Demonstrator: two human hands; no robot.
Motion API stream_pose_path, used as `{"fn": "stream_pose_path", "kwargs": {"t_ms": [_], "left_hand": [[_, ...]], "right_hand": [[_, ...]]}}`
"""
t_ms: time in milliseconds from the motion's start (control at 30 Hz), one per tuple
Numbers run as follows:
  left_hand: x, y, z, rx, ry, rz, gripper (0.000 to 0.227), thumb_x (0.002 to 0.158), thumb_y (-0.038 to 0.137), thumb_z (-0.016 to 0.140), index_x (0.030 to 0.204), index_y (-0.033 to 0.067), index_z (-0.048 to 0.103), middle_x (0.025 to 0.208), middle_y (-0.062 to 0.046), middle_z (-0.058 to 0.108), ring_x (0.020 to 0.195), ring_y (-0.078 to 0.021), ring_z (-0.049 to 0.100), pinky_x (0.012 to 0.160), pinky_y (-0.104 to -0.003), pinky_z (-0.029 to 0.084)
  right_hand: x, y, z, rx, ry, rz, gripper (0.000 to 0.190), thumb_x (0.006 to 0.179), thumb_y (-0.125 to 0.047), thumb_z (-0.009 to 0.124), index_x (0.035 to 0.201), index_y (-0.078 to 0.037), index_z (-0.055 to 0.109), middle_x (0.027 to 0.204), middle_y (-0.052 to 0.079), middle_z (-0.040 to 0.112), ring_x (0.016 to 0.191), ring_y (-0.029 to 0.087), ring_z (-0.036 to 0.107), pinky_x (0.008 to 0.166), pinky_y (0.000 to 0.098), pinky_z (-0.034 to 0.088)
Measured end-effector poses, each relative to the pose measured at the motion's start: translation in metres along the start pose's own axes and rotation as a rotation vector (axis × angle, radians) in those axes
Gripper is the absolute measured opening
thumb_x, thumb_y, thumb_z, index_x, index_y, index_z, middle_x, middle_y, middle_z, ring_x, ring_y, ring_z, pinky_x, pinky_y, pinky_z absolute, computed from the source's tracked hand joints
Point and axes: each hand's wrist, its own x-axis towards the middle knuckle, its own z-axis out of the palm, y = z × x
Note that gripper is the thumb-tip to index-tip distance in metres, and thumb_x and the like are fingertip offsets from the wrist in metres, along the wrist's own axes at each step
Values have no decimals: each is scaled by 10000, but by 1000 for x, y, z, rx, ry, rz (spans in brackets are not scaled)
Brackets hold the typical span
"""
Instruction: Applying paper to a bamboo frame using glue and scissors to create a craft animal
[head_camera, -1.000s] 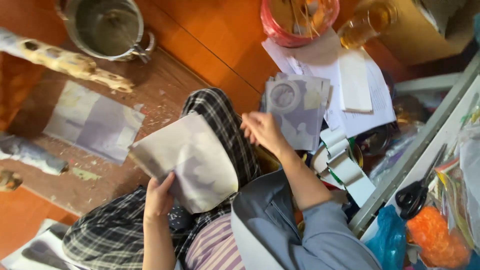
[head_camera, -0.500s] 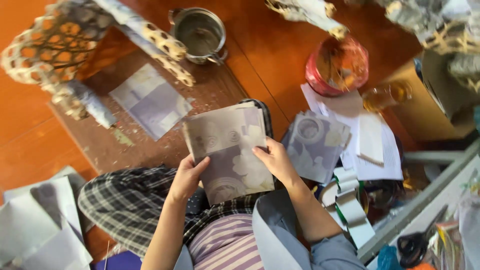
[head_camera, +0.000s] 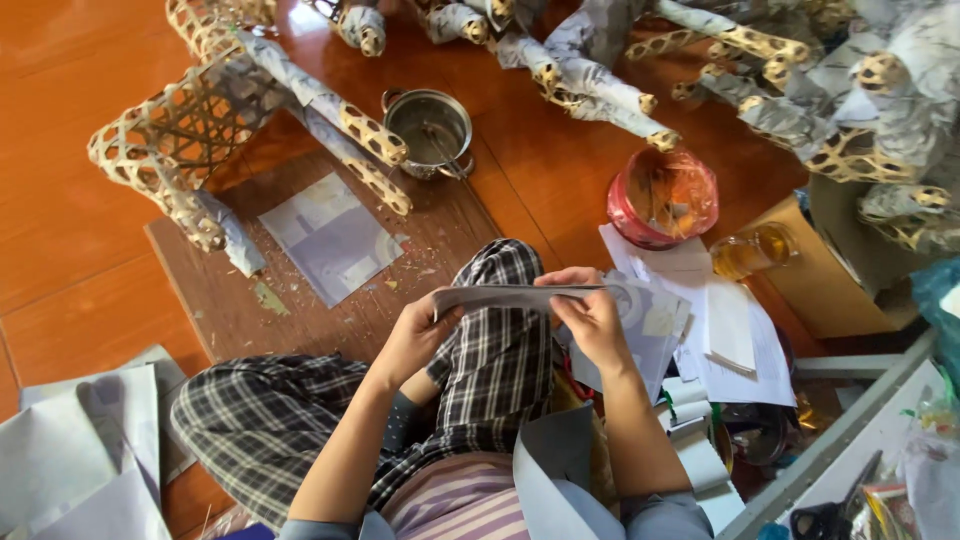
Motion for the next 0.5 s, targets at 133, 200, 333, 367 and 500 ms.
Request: {"fn": "stream_pose_path", "kwargs": {"t_ms": [133,200,333,367,500], "left_hand": [[0,-34,5,37,-5,4,179,887,150,709,1051,80,713,824,-95,700,815,-120,593,748,-363,525],[2,-27,8,17,22,-7,131,900,123,690,1005,52,720,813,-126,699,785,-165,589,733,-382,527],[3,-51,-3,9,-28,-124,145,931,153,669,860,40,726,733,-52,675,736,-129,546,688,-328,502],[6,-30,-5,-6,-16,-158,137,928,132,667,848,38,727,731,-41,658,725,-136,534,689,-322,498],[7,32,-13,-33,-9,-267,102,876,87,713,781,52,722,705,-15,665,658,-119,537,661,-282,499]], "right_hand": [[-9,34,-16,-50,13,73,317,877,-81,692,1152,-28,543,1119,134,657,1088,171,605,937,334,498],[-9,39,-13,-44,17,121,353,861,-32,704,1190,-35,576,1106,73,641,1048,132,581,912,318,509],[0,25,-7,-128,8,147,306,874,-56,692,1172,-43,628,1058,60,661,991,101,557,880,285,519],[3,29,-10,-173,-5,143,204,882,-67,698,1082,-43,667,962,58,691,913,89,578,809,273,533],[14,-10,8,-141,-35,133,122,887,-58,699,993,0,715,876,145,731,788,143,636,695,286,555]]}}
